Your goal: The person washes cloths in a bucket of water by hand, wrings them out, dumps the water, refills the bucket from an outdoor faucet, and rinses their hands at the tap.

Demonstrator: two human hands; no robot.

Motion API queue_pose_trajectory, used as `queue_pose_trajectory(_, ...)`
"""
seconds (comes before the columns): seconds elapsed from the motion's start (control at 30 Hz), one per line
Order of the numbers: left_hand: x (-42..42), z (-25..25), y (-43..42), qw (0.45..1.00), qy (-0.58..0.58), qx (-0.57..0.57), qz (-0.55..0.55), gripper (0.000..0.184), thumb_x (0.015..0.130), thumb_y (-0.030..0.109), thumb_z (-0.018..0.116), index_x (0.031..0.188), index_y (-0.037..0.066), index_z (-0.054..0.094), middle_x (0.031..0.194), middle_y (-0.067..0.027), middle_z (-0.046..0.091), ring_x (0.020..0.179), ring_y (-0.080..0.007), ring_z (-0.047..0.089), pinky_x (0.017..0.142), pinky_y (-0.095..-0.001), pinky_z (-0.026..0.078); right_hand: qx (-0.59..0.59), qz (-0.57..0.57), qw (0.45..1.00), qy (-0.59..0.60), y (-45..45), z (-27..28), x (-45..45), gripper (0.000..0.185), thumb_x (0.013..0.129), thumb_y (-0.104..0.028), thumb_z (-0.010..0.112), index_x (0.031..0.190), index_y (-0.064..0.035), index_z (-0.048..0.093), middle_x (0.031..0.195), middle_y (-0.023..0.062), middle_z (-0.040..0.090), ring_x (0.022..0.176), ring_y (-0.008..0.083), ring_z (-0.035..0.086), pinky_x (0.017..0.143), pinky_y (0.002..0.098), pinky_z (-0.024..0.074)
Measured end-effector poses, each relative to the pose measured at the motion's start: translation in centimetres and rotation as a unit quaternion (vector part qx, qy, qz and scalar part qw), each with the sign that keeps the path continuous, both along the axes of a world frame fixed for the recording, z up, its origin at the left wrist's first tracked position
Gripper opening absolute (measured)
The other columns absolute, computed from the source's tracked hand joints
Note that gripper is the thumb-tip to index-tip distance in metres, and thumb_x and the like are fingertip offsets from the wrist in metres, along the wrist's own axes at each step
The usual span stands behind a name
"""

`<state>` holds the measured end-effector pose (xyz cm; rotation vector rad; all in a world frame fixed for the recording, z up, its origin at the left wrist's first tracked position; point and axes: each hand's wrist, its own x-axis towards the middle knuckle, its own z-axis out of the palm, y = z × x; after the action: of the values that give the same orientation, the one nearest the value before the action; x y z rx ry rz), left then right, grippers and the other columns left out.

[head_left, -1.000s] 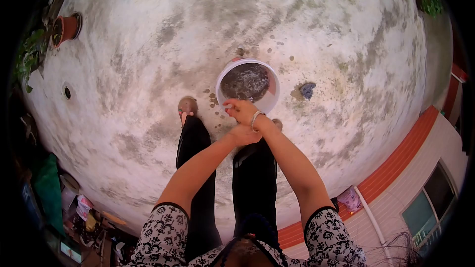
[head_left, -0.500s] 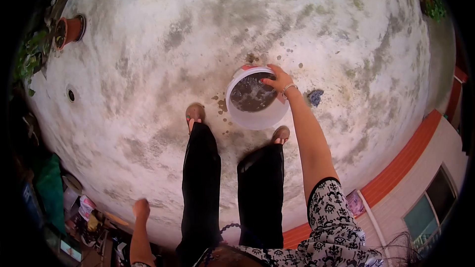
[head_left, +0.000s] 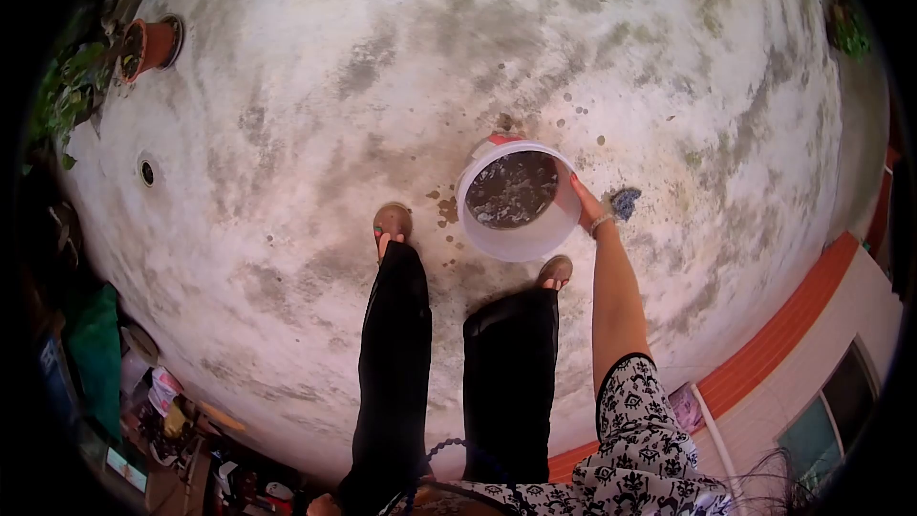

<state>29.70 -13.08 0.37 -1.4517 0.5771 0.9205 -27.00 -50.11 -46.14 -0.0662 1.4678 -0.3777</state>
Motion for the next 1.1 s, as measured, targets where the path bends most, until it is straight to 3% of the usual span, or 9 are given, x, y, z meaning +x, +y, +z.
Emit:
queue_pose_trajectory(0.17, -1.1, -1.0, -0.6, 0.999, -0.013, -0.036, 0.017, 0.02, 0.07, 0.023, 0.044, 0.074, 0.011, 0.059, 0.073, -0.0113, 0.058, 0.072, -0.0276, 0.056, 0.063, -0.0387, 0.044, -0.049, -0.215, 0.974, 0.06, 7.9, 0.1, 4.9, 0.063, 0.073, -0.052, 0.043, 0.119, -0.0112, 0.03, 0.115, 0.004, 0.039, 0.103, 0.0192, 0.037, 0.085, 0.0365, 0.0317)
queue_pose_trajectory(0.23, -1.2, -1.2, -0.8, 0.998, -0.018, -0.05, 0.021, 0.019, 0.07, 0.023, 0.044, 0.075, 0.012, 0.059, 0.074, -0.0112, 0.058, 0.073, -0.0275, 0.055, 0.063, -0.0385, 0.044, -0.022, -0.364, 0.93, -0.052, 7.4, 2.6, 6.5, 0.066, 0.072, -0.057, 0.038, 0.119, -0.011, 0.031, 0.117, 0.0033, 0.037, 0.106, 0.0208, 0.036, 0.089, 0.0374, 0.0279)
queue_pose_trajectory(0.43, -1.3, -2.4, -1.9, 0.994, -0.044, -0.095, 0.036, 0.019, 0.07, 0.023, 0.044, 0.075, 0.013, 0.059, 0.075, -0.0108, 0.058, 0.074, -0.0271, 0.055, 0.065, -0.038, 0.044, -0.106, -0.402, 0.884, -0.214, 9.6, 0.3, 4.2, 0.08, 0.065, -0.067, 0.029, 0.119, -0.0076, 0.03, 0.12, 0.0052, 0.035, 0.11, 0.0226, 0.031, 0.092, 0.0394, 0.0234)
queue_pose_trajectory(0.5, -1.5, -2.7, -2.2, 0.992, -0.052, -0.108, 0.04, 0.019, 0.07, 0.024, 0.045, 0.076, 0.014, 0.059, 0.076, -0.0107, 0.058, 0.075, -0.027, 0.055, 0.065, -0.0379, 0.044, -0.118, -0.449, 0.869, -0.169, 8.9, -0.8, 2.6, 0.081, 0.065, -0.068, 0.028, 0.119, -0.0068, 0.03, 0.12, 0.006, 0.034, 0.11, 0.0236, 0.031, 0.091, 0.0402, 0.0245)
queue_pose_trajectory(0.6, -1.9, -3.0, -2.0, 0.991, -0.057, -0.116, 0.043, 0.018, 0.07, 0.024, 0.045, 0.076, 0.015, 0.059, 0.077, -0.0105, 0.058, 0.076, -0.0268, 0.055, 0.066, -0.0377, 0.044, -0.095, -0.293, 0.942, -0.135, 5.6, -1.8, 2.1, 0.082, 0.065, -0.069, 0.027, 0.12, -0.0074, 0.027, 0.121, 0.0063, 0.032, 0.11, 0.0255, 0.031, 0.09, 0.0417, 0.0264)
queue_pose_trajectory(0.7, -2.7, -2.8, -1.3, 0.99, -0.059, -0.118, 0.046, 0.018, 0.069, 0.024, 0.045, 0.077, 0.015, 0.059, 0.078, -0.0103, 0.058, 0.077, -0.0267, 0.055, 0.066, -0.0374, 0.044, -0.064, -0.248, 0.953, -0.161, 5.7, -1.6, 2.4, 0.08, 0.066, -0.068, 0.025, 0.122, -0.0101, 0.024, 0.121, 0.0066, 0.032, 0.108, 0.0266, 0.034, 0.088, 0.0426, 0.0284)
queue_pose_trajectory(0.87, -3.7, -2.8, 0.3, 0.987, -0.055, -0.14, 0.061, 0.018, 0.069, 0.025, 0.046, 0.077, 0.016, 0.06, 0.079, -0.0099, 0.058, 0.078, -0.0264, 0.055, 0.068, -0.037, 0.044, -0.003, -0.231, 0.908, -0.349, 9.2, 3.3, 4.7, 0.083, 0.06, -0.073, 0.027, 0.122, -0.0185, 0.022, 0.121, 0.0065, 0.031, 0.107, 0.0264, 0.034, 0.083, 0.0479, 0.0313)
queue_pose_trajectory(0.93, -4.0, -2.9, 0.7, 0.985, -0.053, -0.151, 0.066, 0.018, 0.069, 0.025, 0.046, 0.078, 0.017, 0.06, 0.079, -0.0098, 0.058, 0.079, -0.0262, 0.055, 0.068, -0.0369, 0.044, 0.052, -0.263, 0.935, -0.235, 11.5, 3.8, 5.7, 0.087, 0.057, -0.075, 0.029, 0.122, -0.0182, 0.021, 0.121, 0.0063, 0.03, 0.104, 0.0302, 0.036, 0.077, 0.0499, 0.0355)
queue_pose_trajectory(1.1, -4.7, -3.3, 1.3, 0.979, -0.051, -0.179, 0.079, 0.018, 0.069, 0.025, 0.046, 0.078, 0.018, 0.06, 0.081, -0.0095, 0.058, 0.08, -0.026, 0.054, 0.069, -0.0365, 0.043, 0.083, -0.335, 0.935, -0.079, 12.3, 4.0, 10.4, 0.065, 0.071, -0.04, 0.053, 0.121, -0.0185, 0.017, 0.111, 0.0178, 0.033, 0.084, 0.0347, 0.048, 0.064, 0.0447, 0.0447)
